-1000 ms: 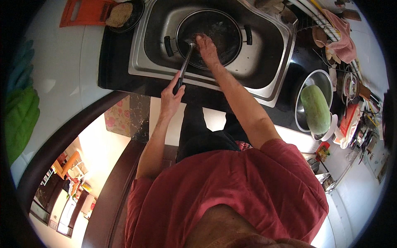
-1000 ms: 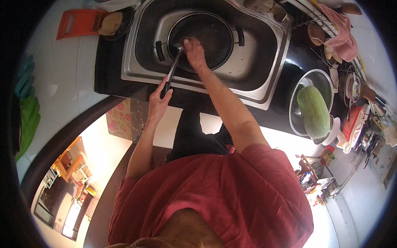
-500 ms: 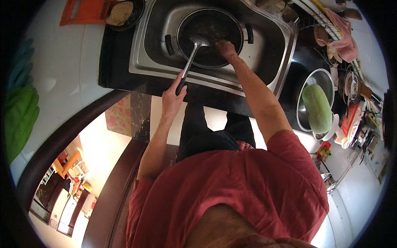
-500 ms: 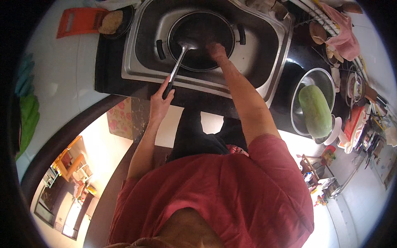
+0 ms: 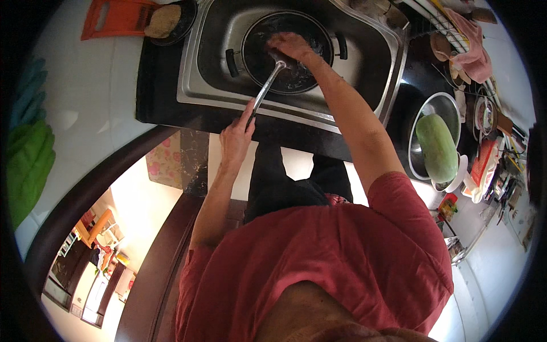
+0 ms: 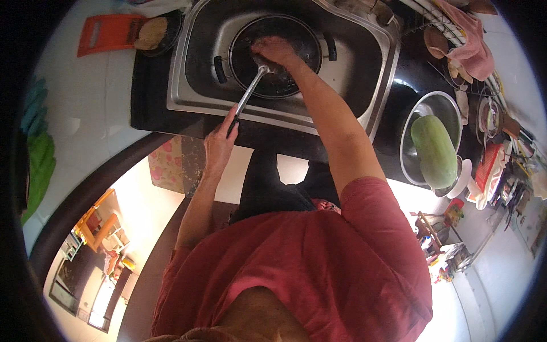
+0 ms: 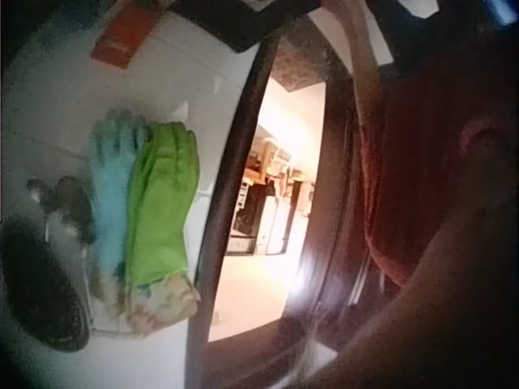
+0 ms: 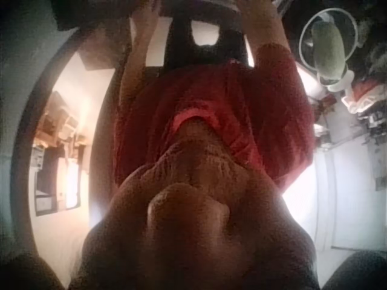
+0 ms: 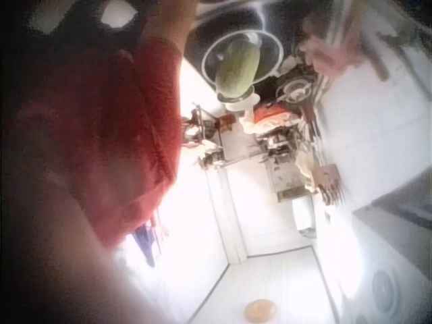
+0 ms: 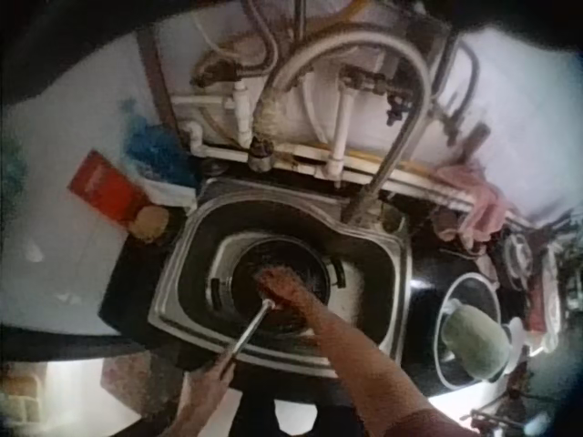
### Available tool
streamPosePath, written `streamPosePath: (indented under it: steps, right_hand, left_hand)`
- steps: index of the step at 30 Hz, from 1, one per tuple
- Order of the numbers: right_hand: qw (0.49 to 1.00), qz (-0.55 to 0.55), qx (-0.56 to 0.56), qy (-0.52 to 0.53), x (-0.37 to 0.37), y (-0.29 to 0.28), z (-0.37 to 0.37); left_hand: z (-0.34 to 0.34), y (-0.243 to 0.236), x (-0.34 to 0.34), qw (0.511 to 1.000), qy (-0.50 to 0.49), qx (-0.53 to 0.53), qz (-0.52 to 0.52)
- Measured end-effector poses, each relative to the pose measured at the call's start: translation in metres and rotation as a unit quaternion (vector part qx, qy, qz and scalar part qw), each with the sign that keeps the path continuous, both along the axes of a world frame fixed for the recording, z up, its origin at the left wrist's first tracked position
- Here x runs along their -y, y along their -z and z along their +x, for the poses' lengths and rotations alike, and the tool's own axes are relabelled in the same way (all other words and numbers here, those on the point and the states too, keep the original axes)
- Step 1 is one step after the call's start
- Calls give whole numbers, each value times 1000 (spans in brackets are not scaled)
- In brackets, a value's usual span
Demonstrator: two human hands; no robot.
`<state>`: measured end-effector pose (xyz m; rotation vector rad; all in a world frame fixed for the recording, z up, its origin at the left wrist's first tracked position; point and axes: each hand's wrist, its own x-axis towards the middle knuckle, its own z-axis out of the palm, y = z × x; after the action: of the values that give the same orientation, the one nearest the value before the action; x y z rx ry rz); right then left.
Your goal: The person washes a metal bowl, a ladle, and a pot in the kitchen sink using a sponge and running water. After rinsing each item, they place them on the counter and then move to the stove to adjust a pan.
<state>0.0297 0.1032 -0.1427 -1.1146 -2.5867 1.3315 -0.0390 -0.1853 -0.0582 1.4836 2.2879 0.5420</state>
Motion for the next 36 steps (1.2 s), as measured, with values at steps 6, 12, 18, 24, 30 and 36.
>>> streamPosePath:
  steps: [6,12,18,24,30,36]
  right_hand:
    - [978,-143,-19,153,9,90,80]
    - [973,138,94,161,40,125,80]
    - [987,66,145,7,18,55,54]
    - [934,189,283,-110,43,62,73]
    - [968,220,40,-110,72,142,35]
    - [937,269,191,-117,33,72,44]
  left_hand:
    - [12,-4,-4,985,-98,140,-13]
    - [18,-43,-52,729,-321,602,-67]
    - [11,-16,-81,578,-400,710,-33]
    - [-8,-15,-58,821,-260,507,-22]
    - [-57,4,-69,960,-191,207,19]
    - [-79,25,-90,972,-212,96,-27]
